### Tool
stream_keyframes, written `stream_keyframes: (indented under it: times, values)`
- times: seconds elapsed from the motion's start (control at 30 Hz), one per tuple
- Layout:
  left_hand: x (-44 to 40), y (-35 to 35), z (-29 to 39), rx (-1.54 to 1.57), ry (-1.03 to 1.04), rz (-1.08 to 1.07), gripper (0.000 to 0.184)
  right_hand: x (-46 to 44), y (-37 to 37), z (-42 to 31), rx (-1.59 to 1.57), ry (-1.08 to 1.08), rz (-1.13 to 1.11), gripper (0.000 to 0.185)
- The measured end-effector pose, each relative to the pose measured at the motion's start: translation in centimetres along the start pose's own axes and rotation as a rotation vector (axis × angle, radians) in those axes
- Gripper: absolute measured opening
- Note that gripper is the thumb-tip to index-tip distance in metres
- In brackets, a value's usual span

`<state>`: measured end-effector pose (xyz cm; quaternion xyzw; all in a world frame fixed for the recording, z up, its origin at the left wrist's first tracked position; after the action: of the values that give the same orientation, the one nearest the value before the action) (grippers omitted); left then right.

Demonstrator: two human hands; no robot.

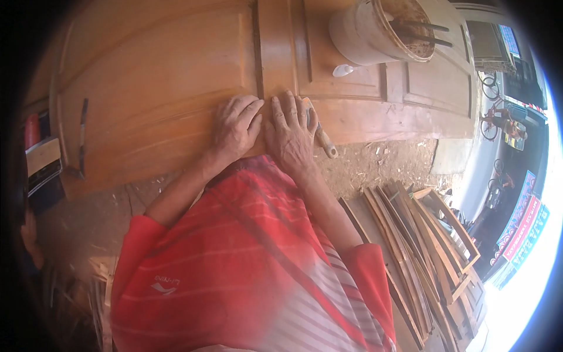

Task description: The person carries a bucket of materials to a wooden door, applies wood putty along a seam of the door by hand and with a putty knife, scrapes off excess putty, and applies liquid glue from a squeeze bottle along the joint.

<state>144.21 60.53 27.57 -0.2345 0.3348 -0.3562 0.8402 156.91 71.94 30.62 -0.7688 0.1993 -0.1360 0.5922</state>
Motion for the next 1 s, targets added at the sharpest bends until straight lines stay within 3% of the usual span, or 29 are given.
stream_keyframes:
  times: [0.1,0.3,1.0]
  values:
    - [-0.1,0.1,-0.2,0.010,-0.013,0.012,0.032,1.4,-0.1,-0.3,0.052,-0.093,-0.049,0.059]
    - [-0.1,0.1,-0.2,0.010,-0.003,0.016,0.032,-0.4,0.4,0.5,0.020,-0.052,0.038,0.058]
    - [-0.4,0.1,-0.1,0.034,-0.019,0.011,0.029,-0.8,-0.1,0.5,-0.013,0.013,-0.027,0.062]
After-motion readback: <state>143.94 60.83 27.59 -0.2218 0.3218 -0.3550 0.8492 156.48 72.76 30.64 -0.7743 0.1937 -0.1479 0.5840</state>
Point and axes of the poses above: each hand's wrist, its own x-axis away from the middle knuckle, its own y-axis out of the palm, z = x × y, the point moved 2 cm from there along -x, towards the middle knuckle, and after that the axes turned 1 degree about y, right-handed, at the moved point
